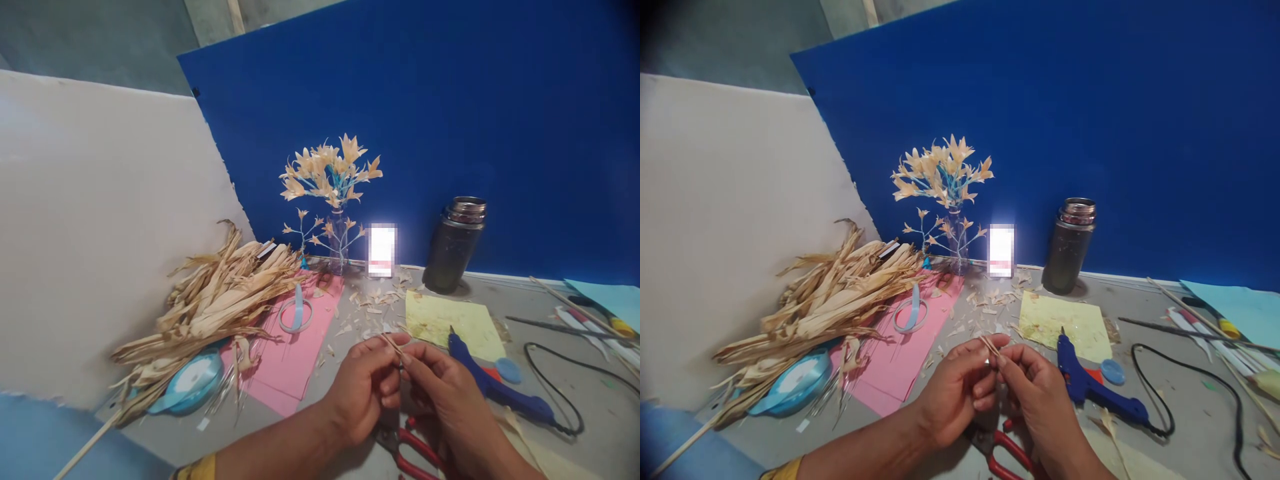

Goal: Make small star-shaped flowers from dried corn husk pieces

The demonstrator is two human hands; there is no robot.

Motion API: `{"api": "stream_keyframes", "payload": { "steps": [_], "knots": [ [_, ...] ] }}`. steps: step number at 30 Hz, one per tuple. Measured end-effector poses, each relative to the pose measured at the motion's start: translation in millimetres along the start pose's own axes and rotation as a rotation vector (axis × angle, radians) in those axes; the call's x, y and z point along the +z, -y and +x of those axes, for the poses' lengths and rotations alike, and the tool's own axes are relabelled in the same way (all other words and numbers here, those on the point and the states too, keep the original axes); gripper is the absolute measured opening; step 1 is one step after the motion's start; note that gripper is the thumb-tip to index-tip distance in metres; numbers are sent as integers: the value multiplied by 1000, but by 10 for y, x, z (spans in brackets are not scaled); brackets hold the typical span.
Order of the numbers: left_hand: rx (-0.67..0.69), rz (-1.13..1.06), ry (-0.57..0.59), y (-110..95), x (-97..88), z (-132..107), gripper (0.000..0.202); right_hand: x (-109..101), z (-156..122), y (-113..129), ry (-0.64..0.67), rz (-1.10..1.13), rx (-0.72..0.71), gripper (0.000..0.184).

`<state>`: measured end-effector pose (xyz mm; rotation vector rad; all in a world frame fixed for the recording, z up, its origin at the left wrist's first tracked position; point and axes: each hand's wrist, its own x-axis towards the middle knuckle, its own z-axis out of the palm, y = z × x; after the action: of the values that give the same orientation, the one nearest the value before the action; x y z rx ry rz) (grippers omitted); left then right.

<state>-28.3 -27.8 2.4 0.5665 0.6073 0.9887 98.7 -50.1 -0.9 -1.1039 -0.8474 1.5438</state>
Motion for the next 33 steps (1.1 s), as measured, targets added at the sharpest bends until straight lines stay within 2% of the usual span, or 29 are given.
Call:
{"api": "stream_keyframes", "payload": {
  "steps": [4, 12, 18, 24, 33],
  "knots": [
    [12, 38, -21, 31, -13, -9, 42, -1, 2, -7, -57, -25, -1, 41],
    [14, -19, -56, 13, -33, 27, 38, -54, 27, -46, -49, -136, -62, 40],
    [-47, -85, -104, 1, -118, 80, 32, -99, 71, -116, -119, -197, -106, 38],
    [-38, -65, -94, -48, -113, 95, 33, -112, 63, -104, -54, -156, -128, 35],
    [44, -27, -87, -17, -136, 84, 42, 10, -37, -74, -36, 22, -14, 40]
  ]
}}
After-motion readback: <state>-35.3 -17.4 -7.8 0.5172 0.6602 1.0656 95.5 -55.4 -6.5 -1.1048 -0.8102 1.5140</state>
